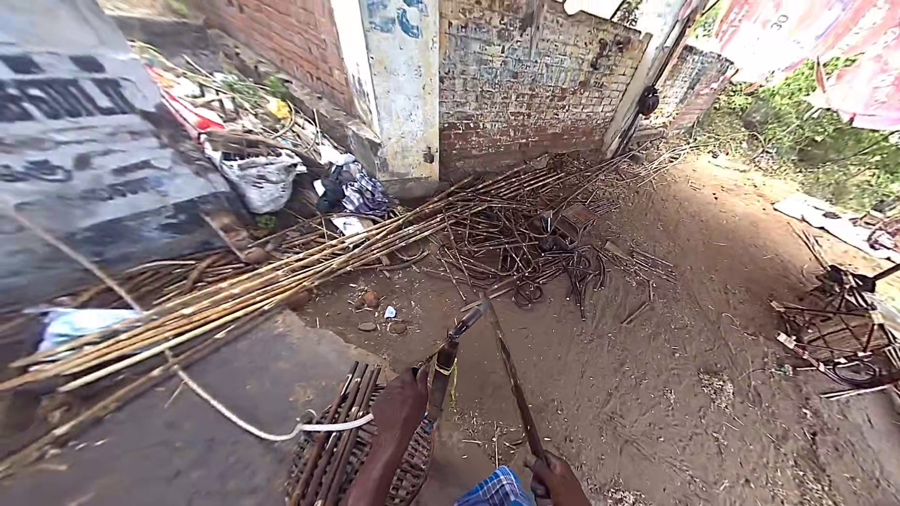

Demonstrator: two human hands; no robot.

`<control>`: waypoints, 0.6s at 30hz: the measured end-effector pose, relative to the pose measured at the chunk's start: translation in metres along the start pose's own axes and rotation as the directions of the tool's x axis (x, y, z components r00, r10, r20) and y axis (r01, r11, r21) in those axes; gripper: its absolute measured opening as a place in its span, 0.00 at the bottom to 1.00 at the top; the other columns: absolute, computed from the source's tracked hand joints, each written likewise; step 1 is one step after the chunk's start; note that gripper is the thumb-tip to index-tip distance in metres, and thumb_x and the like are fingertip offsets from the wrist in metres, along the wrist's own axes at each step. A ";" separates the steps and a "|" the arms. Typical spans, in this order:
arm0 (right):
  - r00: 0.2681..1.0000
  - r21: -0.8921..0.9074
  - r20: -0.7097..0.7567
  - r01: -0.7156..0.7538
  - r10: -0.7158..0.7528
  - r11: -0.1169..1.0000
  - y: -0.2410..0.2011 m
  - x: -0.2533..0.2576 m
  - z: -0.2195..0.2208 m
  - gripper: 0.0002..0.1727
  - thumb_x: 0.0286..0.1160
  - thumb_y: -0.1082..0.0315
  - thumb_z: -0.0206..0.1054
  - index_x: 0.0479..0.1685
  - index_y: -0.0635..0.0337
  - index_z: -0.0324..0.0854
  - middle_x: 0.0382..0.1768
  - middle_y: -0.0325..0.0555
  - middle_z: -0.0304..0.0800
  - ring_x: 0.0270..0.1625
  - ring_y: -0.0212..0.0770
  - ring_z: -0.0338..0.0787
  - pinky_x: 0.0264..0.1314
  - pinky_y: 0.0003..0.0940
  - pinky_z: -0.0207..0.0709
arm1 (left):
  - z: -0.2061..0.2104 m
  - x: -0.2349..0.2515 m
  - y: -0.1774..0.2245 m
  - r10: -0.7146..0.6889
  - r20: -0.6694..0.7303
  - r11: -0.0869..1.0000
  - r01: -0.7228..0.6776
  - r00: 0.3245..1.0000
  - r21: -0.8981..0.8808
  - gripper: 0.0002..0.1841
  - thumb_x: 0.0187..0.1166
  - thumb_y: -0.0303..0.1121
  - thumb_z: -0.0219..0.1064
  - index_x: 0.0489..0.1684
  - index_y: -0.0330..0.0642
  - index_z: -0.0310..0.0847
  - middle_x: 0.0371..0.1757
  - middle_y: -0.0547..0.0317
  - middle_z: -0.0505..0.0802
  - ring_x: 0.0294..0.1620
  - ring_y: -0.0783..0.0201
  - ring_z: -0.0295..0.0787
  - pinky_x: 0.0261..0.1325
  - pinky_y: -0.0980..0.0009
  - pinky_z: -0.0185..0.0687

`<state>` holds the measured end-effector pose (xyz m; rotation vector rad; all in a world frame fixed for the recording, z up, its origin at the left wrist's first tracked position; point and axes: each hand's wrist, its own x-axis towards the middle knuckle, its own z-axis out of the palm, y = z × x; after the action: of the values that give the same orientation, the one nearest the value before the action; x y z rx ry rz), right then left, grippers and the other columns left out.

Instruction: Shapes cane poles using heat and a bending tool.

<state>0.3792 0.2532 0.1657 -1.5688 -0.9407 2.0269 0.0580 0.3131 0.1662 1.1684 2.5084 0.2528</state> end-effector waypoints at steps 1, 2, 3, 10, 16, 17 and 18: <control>1.000 0.003 0.007 0.019 -0.019 1.000 -0.011 0.009 0.006 0.15 0.91 0.55 0.58 0.58 0.57 0.73 0.18 0.34 0.65 0.11 0.28 0.64 0.10 0.24 0.63 | -0.002 -0.001 0.002 -0.019 0.012 1.000 0.019 1.000 -0.006 0.34 0.91 0.63 0.42 0.63 0.44 0.84 0.53 0.43 0.94 0.59 0.42 0.93 0.57 0.41 0.85; 0.999 -0.003 0.010 0.039 -0.039 0.999 -0.023 0.019 0.013 0.14 0.91 0.55 0.59 0.57 0.56 0.72 0.18 0.35 0.65 0.11 0.29 0.64 0.10 0.24 0.64 | -0.004 -0.001 0.005 -0.043 0.023 0.999 0.043 0.999 -0.013 0.33 0.91 0.61 0.41 0.62 0.44 0.85 0.55 0.43 0.94 0.61 0.43 0.92 0.58 0.41 0.84; 0.998 -0.013 0.016 0.059 -0.059 0.998 -0.037 0.029 0.019 0.13 0.90 0.56 0.59 0.56 0.56 0.71 0.18 0.35 0.66 0.11 0.29 0.65 0.10 0.24 0.65 | -0.005 0.000 0.007 -0.066 0.037 0.997 0.067 0.997 -0.024 0.33 0.91 0.61 0.41 0.62 0.44 0.85 0.57 0.43 0.94 0.62 0.44 0.92 0.59 0.41 0.84; 0.994 -0.037 0.037 0.105 -0.104 0.994 -0.087 0.070 0.037 0.14 0.90 0.54 0.59 0.54 0.56 0.73 0.16 0.34 0.62 0.10 0.29 0.63 0.09 0.25 0.65 | -0.013 0.007 0.006 -0.128 0.128 0.963 0.154 0.983 -0.221 0.34 0.92 0.60 0.41 0.54 0.41 0.89 0.58 0.40 0.93 0.64 0.42 0.90 0.62 0.38 0.82; 0.994 -0.100 -0.048 0.089 -0.094 0.991 -0.016 0.020 -0.007 0.12 0.90 0.58 0.60 0.56 0.57 0.73 0.15 0.36 0.64 0.09 0.30 0.64 0.09 0.26 0.64 | -0.007 -0.006 -0.025 -0.024 0.199 0.920 0.099 0.980 -0.378 0.40 0.83 0.71 0.49 0.50 0.39 0.88 0.47 0.39 0.93 0.54 0.40 0.91 0.57 0.36 0.81; 0.993 -0.111 -0.065 0.089 -0.097 0.990 -0.005 0.009 -0.014 0.11 0.90 0.59 0.60 0.55 0.58 0.73 0.15 0.36 0.65 0.09 0.30 0.64 0.09 0.26 0.64 | -0.001 -0.016 -0.037 -0.007 0.229 0.918 0.097 0.973 -0.385 0.40 0.79 0.74 0.52 0.55 0.41 0.87 0.47 0.42 0.93 0.53 0.42 0.91 0.58 0.37 0.82; 0.992 -0.123 -0.077 0.090 -0.100 0.988 0.004 0.001 -0.020 0.10 0.89 0.60 0.60 0.54 0.58 0.73 0.15 0.35 0.65 0.09 0.30 0.64 0.08 0.26 0.64 | 0.010 -0.026 -0.052 0.011 0.263 0.916 0.096 0.965 -0.391 0.40 0.77 0.74 0.56 0.57 0.43 0.85 0.46 0.44 0.93 0.51 0.44 0.91 0.57 0.38 0.82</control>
<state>0.3985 0.2566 0.1595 -1.6242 -1.1008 1.8562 0.0406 0.2601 0.1474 0.9112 2.1171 0.5370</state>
